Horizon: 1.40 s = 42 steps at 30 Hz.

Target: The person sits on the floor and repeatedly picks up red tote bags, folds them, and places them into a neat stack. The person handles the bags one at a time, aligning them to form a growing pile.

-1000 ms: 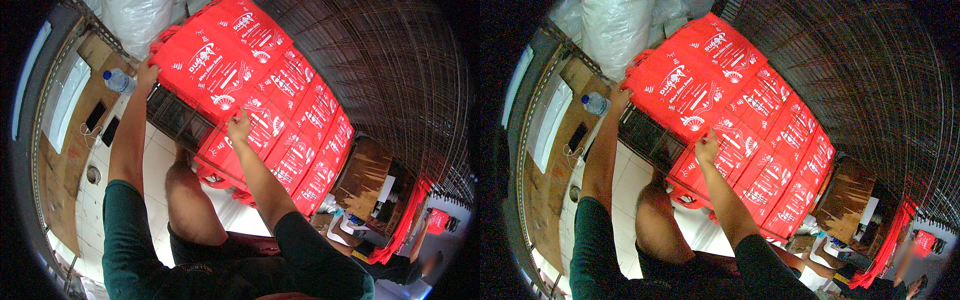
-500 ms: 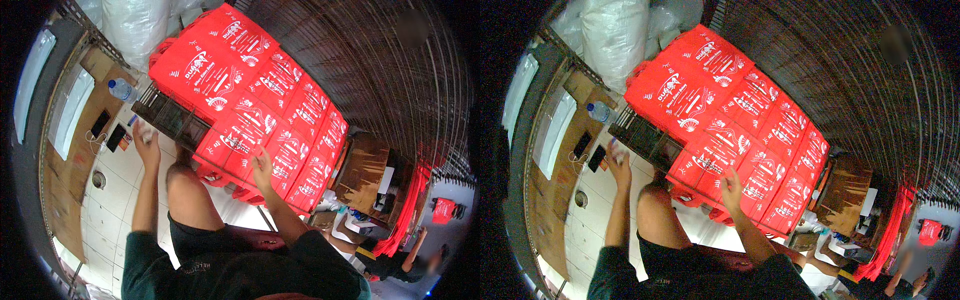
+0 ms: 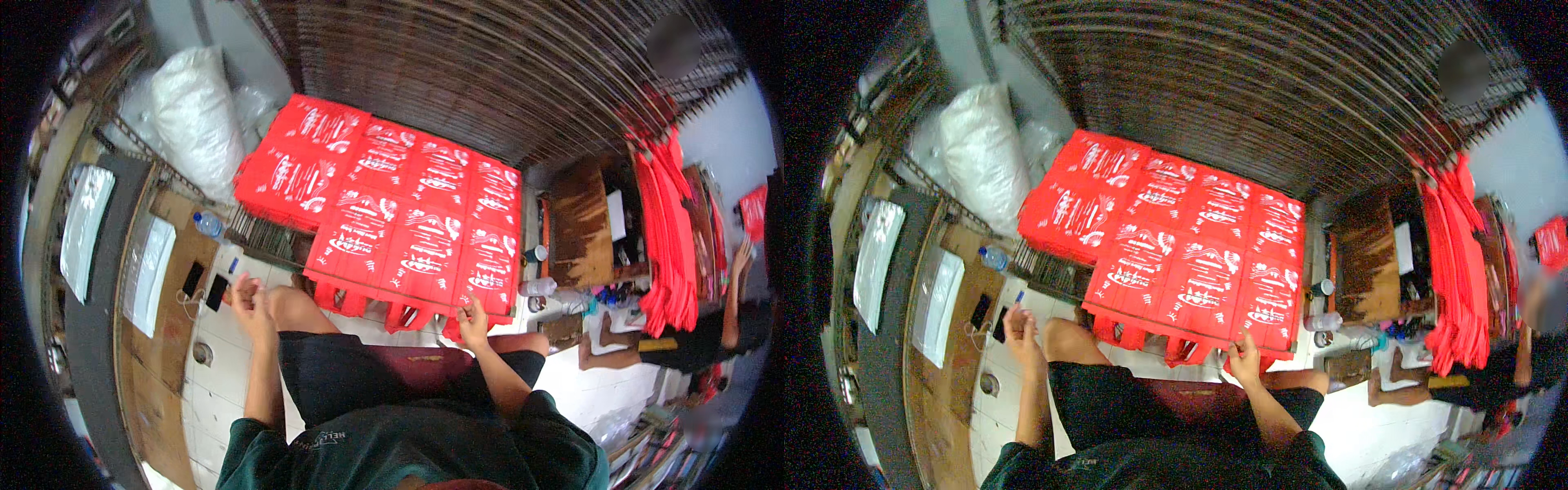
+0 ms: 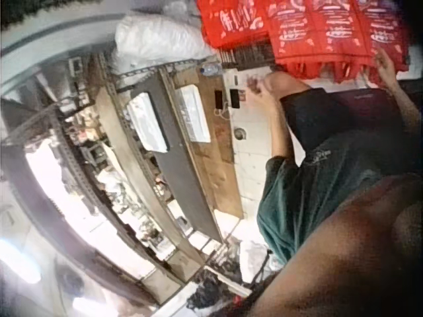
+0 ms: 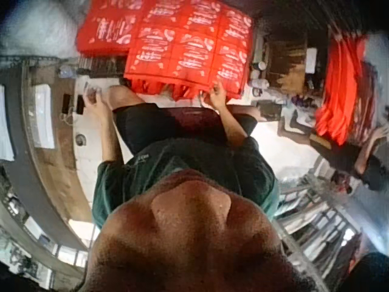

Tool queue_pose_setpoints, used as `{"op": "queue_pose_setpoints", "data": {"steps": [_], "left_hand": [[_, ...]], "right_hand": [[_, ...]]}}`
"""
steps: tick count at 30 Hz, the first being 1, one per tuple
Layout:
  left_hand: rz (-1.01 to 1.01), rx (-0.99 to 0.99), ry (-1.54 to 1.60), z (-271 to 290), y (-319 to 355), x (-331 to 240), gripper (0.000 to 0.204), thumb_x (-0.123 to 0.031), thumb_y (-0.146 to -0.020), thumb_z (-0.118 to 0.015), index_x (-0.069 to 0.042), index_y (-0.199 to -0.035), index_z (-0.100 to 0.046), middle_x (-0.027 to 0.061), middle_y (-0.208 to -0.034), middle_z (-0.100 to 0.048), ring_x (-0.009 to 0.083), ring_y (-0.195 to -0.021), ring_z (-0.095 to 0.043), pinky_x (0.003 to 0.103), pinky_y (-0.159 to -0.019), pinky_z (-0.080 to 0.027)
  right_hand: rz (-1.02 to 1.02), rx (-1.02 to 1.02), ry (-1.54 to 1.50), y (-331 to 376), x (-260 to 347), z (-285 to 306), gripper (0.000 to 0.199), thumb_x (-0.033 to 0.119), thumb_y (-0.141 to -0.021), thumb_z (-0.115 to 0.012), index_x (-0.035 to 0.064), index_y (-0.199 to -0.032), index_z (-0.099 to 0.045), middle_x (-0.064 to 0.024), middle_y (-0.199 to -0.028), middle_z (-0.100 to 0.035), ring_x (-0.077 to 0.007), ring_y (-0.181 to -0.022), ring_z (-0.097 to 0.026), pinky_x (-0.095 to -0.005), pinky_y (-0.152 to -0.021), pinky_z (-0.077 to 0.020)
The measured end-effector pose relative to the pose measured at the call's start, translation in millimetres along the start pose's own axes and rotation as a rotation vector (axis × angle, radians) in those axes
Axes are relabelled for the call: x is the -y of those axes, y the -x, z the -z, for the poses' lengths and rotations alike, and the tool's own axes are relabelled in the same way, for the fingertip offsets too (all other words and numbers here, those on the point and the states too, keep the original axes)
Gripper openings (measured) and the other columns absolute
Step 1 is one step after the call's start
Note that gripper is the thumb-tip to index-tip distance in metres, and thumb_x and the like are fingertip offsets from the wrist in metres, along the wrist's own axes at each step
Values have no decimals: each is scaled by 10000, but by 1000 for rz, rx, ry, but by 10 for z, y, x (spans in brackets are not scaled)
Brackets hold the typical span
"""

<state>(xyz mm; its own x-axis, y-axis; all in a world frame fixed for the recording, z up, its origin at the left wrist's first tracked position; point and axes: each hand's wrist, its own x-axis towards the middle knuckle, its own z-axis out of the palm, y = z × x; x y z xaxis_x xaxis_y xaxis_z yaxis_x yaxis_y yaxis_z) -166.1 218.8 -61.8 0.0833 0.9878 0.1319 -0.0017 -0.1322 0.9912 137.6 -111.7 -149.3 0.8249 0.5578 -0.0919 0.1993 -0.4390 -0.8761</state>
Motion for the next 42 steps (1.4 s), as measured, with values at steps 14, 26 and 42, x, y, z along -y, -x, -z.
{"op": "queue_pose_setpoints", "data": {"steps": [14, 26, 42], "left_hand": [[163, 1557, -434, -1162, 2391, 56, 442, -213, -785, -686, -10, -1140, -517, 93, -931, -627, 154, -827, -588, 284, -684, -476], [433, 1286, -399, -1169, 2374, 278, 423, -192, -808, -668, -7, -1154, -508, 95, -931, -605, 149, -807, -576, 268, -675, -473], [275, 1380, -99, -2368, 2407, -1186, 406, -185, -842, -632, 1, -1177, -497, 101, -1086, -578, 159, -1025, -536, 310, -894, -430]], "right_hand": [[462, -715, -278, 65, 932, 3212, 448, 46, -831, -581, 13, -1248, -421, -55, -851, -551, -117, -680, -556, -242, -596, -460], [262, -957, -1444, -272, 732, 6411, 888, 541, -839, -473, -34, -1380, -67, -286, -1376, -242, -402, -1244, -342, -482, -1010, -342], [540, -892, -1142, -166, 1449, 5074, 251, 197, -895, -500, 14, -1063, -538, -100, -1078, -588, -200, -948, -585, -311, -817, -468]]}}
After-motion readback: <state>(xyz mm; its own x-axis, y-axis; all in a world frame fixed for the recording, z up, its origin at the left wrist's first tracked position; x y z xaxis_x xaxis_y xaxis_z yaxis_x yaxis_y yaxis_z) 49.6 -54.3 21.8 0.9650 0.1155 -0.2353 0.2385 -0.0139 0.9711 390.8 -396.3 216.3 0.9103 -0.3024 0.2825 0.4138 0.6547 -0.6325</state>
